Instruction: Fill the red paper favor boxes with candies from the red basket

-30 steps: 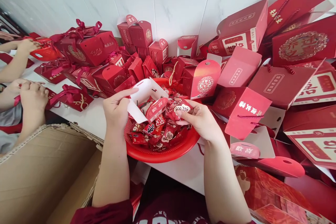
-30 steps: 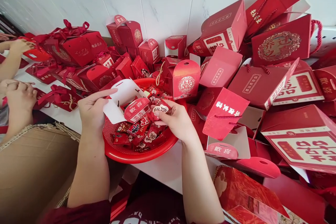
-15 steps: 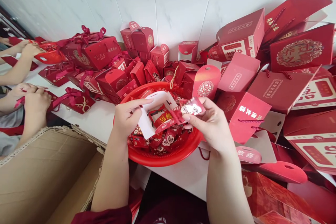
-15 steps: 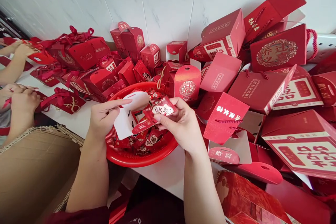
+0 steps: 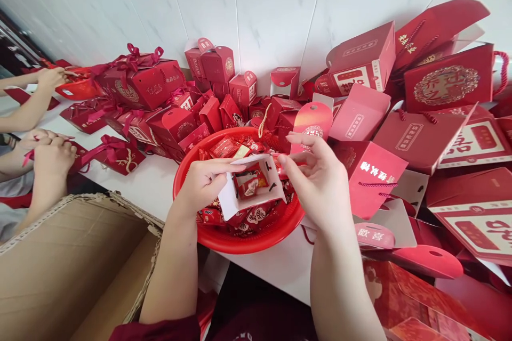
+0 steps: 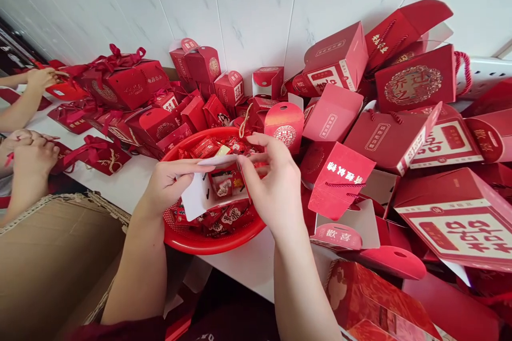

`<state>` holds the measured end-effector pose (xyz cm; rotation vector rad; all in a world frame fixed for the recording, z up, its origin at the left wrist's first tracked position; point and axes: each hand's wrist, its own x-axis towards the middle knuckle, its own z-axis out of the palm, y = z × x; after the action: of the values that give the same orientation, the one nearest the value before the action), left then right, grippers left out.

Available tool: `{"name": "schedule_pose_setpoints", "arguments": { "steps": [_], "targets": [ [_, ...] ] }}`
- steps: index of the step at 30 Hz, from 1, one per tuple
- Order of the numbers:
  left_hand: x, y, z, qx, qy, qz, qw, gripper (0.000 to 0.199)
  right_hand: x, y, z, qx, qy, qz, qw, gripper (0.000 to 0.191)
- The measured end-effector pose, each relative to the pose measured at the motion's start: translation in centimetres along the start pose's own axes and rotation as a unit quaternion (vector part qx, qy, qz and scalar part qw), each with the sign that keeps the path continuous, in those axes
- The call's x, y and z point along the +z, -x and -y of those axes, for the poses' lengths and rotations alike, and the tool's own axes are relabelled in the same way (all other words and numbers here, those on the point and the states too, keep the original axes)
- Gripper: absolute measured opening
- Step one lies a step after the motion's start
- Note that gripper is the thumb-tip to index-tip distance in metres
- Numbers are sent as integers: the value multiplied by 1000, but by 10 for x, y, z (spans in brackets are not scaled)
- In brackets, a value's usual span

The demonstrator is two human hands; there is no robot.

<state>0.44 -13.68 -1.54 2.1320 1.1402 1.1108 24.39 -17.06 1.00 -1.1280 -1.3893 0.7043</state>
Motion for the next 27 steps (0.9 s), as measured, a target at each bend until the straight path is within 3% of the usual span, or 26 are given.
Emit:
{"name": "schedule_pose_setpoints", "arguments": {
  "steps": [2, 7, 12, 15, 19, 21, 24, 27],
  "targets": [
    [1, 2, 0, -29, 18, 17, 999, 44, 0, 0, -3, -28, 11, -39, 999, 24],
    [1, 0, -7, -69, 40, 48, 996, 43, -3, 2, -8, -22, 7, -50, 998, 20],
    [-2, -2, 0, -156, 74, -67, 983, 41, -6, 3, -16, -8, 46, -54, 997, 18],
    [-2, -3, 7, -158, 121, -167, 966, 39, -5, 1, -28, 5, 84, -40, 996, 17],
    [-2, -7, 12, -83, 146, -348, 922, 35, 3, 0, -48, 41, 160, 76, 983, 19],
    [-2, -9, 13, -55, 150, -406, 900, 36, 9, 0, -53, 50, 216, 152, 963, 21],
    [-3, -11, 18, -88, 151, -415, 893, 37, 22, 1, -49, 30, 271, 268, 924, 26],
    [-4, -11, 21, -177, 137, -343, 912, 38, 44, 6, -32, -20, 311, 357, 880, 30]
  ]
}}
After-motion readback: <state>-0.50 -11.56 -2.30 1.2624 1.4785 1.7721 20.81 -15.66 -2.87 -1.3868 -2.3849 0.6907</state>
